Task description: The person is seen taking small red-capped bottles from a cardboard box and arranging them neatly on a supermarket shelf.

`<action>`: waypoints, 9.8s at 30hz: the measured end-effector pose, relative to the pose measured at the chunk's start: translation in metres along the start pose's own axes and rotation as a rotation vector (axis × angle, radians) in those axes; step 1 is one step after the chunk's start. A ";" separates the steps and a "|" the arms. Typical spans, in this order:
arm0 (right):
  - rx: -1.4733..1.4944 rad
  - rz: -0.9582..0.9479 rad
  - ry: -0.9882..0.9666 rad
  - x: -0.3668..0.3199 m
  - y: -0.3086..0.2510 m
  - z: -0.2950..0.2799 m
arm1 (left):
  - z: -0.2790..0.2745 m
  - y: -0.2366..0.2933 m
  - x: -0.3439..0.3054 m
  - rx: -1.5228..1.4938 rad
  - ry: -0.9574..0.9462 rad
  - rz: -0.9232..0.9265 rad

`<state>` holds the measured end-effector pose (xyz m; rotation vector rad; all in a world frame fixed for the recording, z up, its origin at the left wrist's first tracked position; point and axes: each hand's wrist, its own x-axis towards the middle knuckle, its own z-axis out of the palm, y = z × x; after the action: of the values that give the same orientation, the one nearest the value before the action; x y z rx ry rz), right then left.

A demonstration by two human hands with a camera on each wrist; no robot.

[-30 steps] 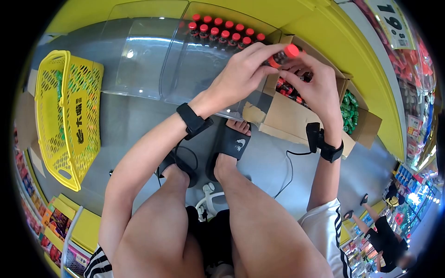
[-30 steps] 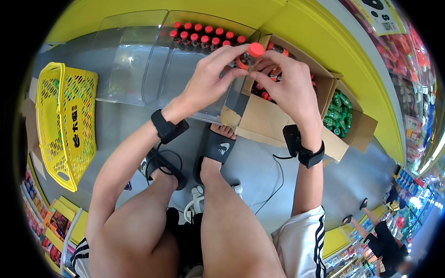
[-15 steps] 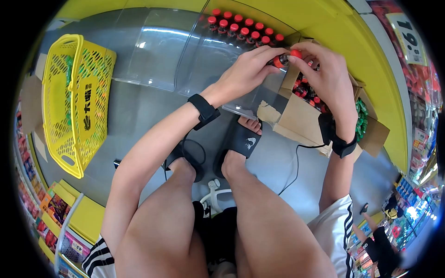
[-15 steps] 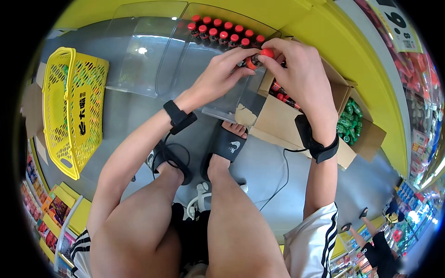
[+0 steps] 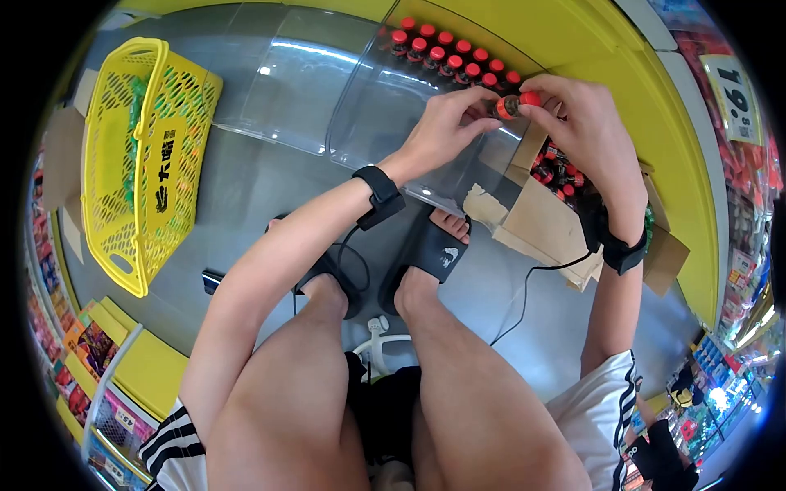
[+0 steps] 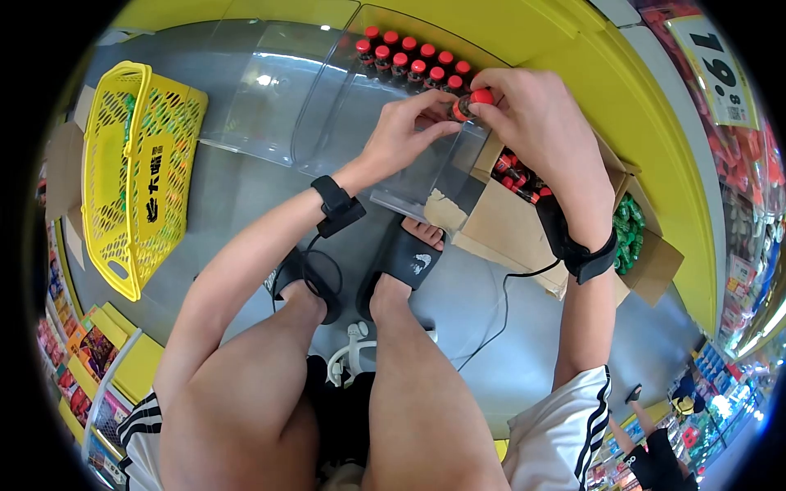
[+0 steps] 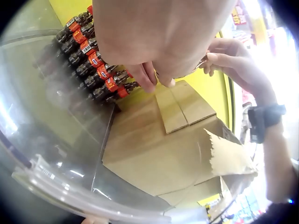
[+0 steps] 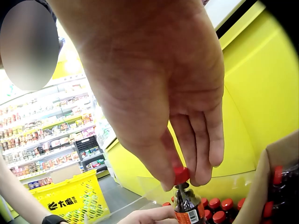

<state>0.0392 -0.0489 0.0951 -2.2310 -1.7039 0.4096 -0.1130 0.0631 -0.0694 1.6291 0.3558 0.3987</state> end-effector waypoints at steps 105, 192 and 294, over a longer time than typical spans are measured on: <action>-0.406 0.230 -0.095 0.042 0.061 0.092 | 0.037 -0.086 0.046 -1.130 0.079 -0.599; -0.267 0.279 -0.057 0.043 0.048 0.083 | 0.042 -0.055 0.022 -0.763 0.135 -0.829; -0.233 -0.210 -0.111 0.066 -0.062 0.036 | -0.067 -0.006 -0.026 0.590 0.200 0.216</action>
<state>-0.0129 0.0329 0.0845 -2.1866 -2.1170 0.3028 -0.1667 0.1108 -0.0708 2.2212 0.4795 0.6669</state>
